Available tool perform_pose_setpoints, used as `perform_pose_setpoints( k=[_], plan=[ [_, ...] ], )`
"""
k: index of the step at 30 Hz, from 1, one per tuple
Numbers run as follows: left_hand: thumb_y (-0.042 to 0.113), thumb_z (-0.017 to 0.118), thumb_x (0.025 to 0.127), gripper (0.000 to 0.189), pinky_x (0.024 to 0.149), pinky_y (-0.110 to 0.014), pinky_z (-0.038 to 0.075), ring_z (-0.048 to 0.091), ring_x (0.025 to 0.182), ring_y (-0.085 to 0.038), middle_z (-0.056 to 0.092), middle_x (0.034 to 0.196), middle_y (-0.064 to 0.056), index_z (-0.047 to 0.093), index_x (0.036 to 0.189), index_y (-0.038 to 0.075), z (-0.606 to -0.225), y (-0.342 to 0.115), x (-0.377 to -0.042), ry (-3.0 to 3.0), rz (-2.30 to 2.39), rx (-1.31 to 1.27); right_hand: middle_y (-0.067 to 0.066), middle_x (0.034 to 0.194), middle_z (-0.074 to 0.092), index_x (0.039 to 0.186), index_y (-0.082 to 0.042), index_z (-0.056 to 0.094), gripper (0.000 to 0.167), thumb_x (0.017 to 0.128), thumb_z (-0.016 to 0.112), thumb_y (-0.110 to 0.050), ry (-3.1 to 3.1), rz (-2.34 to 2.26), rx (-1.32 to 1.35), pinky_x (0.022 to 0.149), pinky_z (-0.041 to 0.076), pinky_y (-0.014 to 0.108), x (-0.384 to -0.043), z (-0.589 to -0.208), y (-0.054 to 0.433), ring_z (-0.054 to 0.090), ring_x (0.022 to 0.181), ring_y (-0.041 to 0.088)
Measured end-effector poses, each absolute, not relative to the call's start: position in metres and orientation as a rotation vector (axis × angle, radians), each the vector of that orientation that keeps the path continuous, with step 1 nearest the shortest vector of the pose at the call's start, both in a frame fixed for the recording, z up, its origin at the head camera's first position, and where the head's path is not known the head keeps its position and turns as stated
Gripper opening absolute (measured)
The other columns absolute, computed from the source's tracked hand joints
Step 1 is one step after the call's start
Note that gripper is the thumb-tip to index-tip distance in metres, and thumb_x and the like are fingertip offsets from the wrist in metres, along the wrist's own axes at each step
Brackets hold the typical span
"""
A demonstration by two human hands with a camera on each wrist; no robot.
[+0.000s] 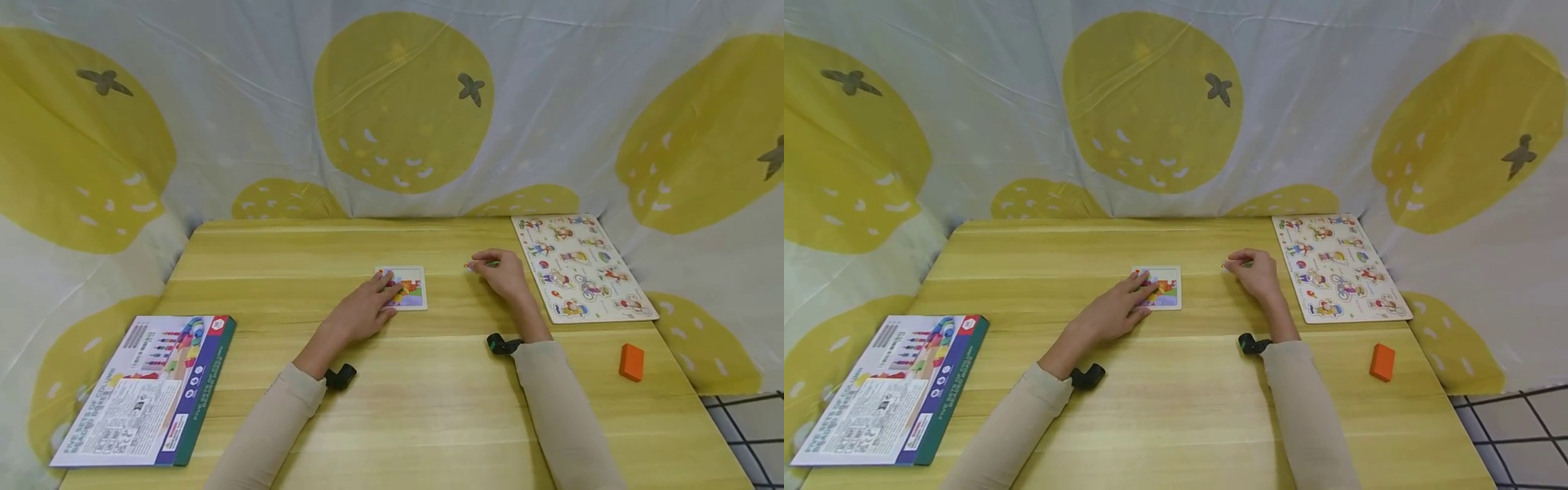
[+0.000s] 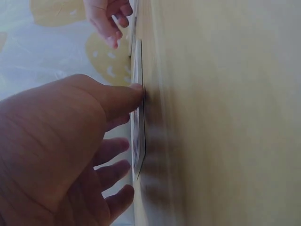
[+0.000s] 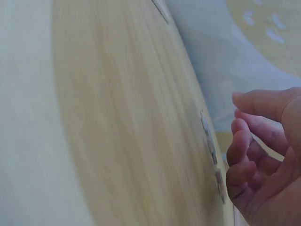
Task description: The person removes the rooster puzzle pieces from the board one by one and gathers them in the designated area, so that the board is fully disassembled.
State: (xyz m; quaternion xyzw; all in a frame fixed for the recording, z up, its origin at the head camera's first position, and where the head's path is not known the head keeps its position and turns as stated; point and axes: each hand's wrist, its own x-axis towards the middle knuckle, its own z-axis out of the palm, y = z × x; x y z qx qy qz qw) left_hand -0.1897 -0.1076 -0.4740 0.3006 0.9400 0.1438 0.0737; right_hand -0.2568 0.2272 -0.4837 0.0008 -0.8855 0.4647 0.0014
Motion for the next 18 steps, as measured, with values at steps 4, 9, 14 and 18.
perform_pose_setpoints(
  k=[4,9,14,18],
  plan=[
    [0.035,0.052,0.109,0.057,0.127,-0.051,0.028,0.029,0.156,-0.035,0.03,0.168,-0.015,0.04,0.16,0.014,-0.474,-0.106,-0.186,2.856,0.385,0.922,0.013,0.106,0.073,0.114,-0.007,0.078,0.026,0.096,0.074,-0.025,-2.758,1.495,0.056,0.068,0.052,0.022,-0.254,-0.484,0.215,0.068,0.083,0.019],
    [0.036,0.051,0.109,0.056,0.125,-0.052,0.031,0.034,0.154,-0.035,0.036,0.167,-0.012,0.042,0.159,0.015,-0.473,-0.106,-0.178,2.874,0.368,0.929,0.014,0.102,0.073,0.111,-0.006,0.078,0.024,0.095,0.076,-0.023,-2.741,1.557,0.099,0.067,0.05,0.022,-0.252,-0.486,0.195,0.064,0.083,0.018],
    [0.039,0.05,0.109,0.056,0.124,-0.054,0.031,0.034,0.155,-0.031,0.038,0.166,-0.008,0.041,0.16,0.016,-0.471,-0.107,-0.173,2.853,0.373,0.928,0.013,0.106,0.074,0.111,-0.006,0.078,0.023,0.095,0.076,-0.022,-2.746,1.601,0.151,0.07,0.05,0.024,-0.252,-0.49,0.178,0.062,0.086,0.02],
    [0.039,0.05,0.109,0.057,0.124,-0.054,0.031,0.034,0.155,-0.032,0.038,0.166,-0.008,0.041,0.16,0.014,-0.472,-0.108,-0.172,2.841,0.382,0.933,0.012,0.108,0.075,0.11,-0.007,0.078,0.021,0.096,0.075,-0.023,-2.75,1.623,0.191,0.075,0.051,0.029,-0.253,-0.491,0.163,0.064,0.09,0.022]
  ],
)
